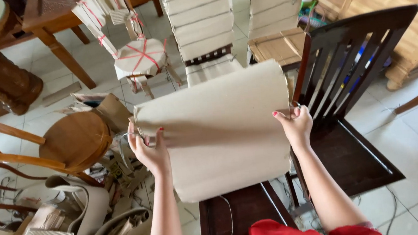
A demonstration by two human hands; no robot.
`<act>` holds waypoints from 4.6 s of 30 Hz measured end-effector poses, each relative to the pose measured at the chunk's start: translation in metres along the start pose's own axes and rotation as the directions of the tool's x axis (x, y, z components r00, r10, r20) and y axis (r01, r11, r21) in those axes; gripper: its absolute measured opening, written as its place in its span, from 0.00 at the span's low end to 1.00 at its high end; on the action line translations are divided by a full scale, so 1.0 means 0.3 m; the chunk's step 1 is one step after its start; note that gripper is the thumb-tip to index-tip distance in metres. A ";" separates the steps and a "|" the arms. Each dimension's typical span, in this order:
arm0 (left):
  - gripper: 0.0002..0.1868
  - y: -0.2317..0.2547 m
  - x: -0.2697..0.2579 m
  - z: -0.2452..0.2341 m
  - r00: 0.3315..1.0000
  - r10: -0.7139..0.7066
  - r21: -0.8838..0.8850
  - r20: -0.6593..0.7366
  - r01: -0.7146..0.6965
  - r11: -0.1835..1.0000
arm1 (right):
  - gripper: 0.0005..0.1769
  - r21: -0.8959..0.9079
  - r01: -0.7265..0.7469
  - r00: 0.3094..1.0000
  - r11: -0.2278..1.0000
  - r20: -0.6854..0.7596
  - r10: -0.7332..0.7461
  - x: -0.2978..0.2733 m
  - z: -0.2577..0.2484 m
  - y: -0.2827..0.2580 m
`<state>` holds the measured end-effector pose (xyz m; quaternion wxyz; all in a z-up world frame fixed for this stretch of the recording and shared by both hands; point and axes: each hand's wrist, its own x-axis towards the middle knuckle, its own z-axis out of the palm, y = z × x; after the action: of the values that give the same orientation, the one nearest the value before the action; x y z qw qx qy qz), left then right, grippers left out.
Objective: Wrapping wooden chairs with cardboard sheets and securing them with wire for transport.
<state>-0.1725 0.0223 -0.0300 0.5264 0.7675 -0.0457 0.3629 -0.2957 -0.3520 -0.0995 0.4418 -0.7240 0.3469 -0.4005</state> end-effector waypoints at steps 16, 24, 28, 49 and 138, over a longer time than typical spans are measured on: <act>0.29 -0.036 -0.187 -0.213 0.983 0.174 -0.017 0.060 -0.173 0.985 | 0.33 0.190 0.144 0.988 0.971 0.031 -0.153 -0.046 -0.306 -0.068; 0.26 -0.102 -0.434 -0.413 0.904 0.366 -0.060 0.223 -0.362 0.930 | 0.28 0.413 0.183 0.983 0.892 -0.106 -0.152 -0.177 -0.542 -0.160; 0.23 0.107 -0.209 -0.538 0.941 0.331 -0.081 0.066 -0.325 0.942 | 0.23 0.324 0.244 0.944 0.914 -0.293 -0.149 -0.024 -0.675 -0.081; 0.20 0.150 -0.082 -0.736 0.203 -0.798 0.772 0.567 0.206 0.601 | 0.34 -0.743 0.123 0.680 0.658 0.546 0.489 -0.035 -0.658 -0.075; 0.15 -0.075 0.498 -0.666 0.737 -0.675 -0.805 -0.043 0.374 0.460 | 0.40 -0.746 -0.168 0.261 0.645 0.597 0.758 -0.102 -0.225 0.160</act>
<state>-0.1543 0.2469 0.0794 0.8794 0.3716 0.1484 0.2581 -0.3761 -0.3681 -0.1322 0.4289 -0.7627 0.3663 0.3166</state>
